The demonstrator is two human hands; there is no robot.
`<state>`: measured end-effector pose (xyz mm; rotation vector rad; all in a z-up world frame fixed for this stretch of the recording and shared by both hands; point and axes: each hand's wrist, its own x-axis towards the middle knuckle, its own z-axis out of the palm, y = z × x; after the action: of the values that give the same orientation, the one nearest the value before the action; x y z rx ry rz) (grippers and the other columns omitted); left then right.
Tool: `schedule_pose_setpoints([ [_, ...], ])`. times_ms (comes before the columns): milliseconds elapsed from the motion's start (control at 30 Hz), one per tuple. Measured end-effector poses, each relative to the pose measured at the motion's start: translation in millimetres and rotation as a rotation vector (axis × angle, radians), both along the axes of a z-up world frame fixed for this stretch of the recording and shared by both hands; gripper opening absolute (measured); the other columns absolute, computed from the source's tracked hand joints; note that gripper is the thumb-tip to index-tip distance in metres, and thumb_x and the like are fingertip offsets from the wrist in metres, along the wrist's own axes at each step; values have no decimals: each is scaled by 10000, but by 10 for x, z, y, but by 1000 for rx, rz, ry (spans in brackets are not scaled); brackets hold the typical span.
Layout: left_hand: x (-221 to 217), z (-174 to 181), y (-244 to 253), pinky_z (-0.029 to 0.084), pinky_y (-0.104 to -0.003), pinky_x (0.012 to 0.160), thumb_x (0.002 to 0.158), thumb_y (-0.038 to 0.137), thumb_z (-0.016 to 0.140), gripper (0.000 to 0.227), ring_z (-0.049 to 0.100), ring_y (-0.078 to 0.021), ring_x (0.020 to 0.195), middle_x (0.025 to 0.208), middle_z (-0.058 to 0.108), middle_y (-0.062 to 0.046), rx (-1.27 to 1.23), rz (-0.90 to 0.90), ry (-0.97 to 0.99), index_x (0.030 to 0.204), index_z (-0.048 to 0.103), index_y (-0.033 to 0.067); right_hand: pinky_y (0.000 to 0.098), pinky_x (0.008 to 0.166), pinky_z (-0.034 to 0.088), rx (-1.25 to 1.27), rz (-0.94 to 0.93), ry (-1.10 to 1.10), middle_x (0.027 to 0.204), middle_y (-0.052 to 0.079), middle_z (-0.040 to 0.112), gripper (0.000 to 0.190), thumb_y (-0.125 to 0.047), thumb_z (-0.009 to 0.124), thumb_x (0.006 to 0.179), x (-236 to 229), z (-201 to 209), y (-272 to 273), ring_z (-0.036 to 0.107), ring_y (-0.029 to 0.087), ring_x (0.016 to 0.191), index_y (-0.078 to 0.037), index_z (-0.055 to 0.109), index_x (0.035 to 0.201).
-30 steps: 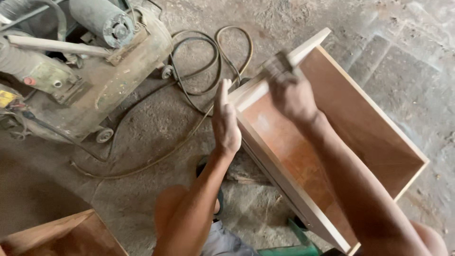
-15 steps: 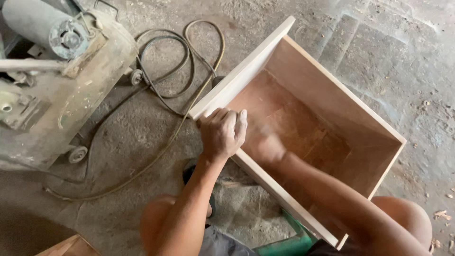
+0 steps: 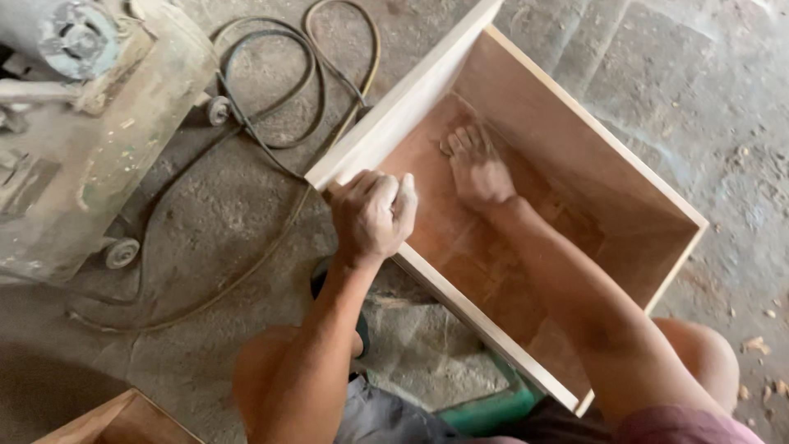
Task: The person sands the interior and exterior surfaces of a wooden drawer by hand using a piece of sandpaper.
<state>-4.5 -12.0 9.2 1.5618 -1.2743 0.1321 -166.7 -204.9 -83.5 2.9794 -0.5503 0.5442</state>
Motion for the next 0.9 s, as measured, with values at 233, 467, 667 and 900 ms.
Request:
schedule_pose_setpoints([
  [233, -11, 20, -52, 446, -456, 586, 967, 114, 687, 369, 570, -312, 630, 649, 531, -108, -32, -9, -18, 668, 476, 78, 411, 903, 560, 148, 129, -66, 1256, 187, 658, 416, -106, 554, 890, 86, -73, 220, 644, 301, 1121, 24, 605, 1282],
  [467, 43, 14, -76, 449, -459, 588, 960, 111, 690, 377, 563, -321, 619, 640, 523, -117, -23, 1, -15, 659, 467, 68, 418, 934, 549, 320, 131, -92, 1262, 181, 647, 428, -99, 573, 877, 303, -329, 600, 629, 310, 1146, 21, 593, 1288],
  [667, -14, -8, 1, 453, -462, 609, 972, 103, 678, 375, 568, -327, 641, 653, 517, -115, -13, -39, -5, 670, 457, 68, 424, 961, 539, 213, -18, -94, 1266, 176, 638, 442, -93, 590, 866, 100, -157, -60, 616, 318, 1167, 18, 582, 1293],
  [900, -6, 18, -10, 429, -466, 576, 959, 101, 691, 385, 548, -333, 605, 643, 520, -122, 2, -19, 12, 656, 456, 67, 435, 1048, 516, 238, 52, -66, 1337, 176, 614, 436, -102, 589, 926, 14, -40, 127, 596, 345, 1250, 11, 551, 1345],
])
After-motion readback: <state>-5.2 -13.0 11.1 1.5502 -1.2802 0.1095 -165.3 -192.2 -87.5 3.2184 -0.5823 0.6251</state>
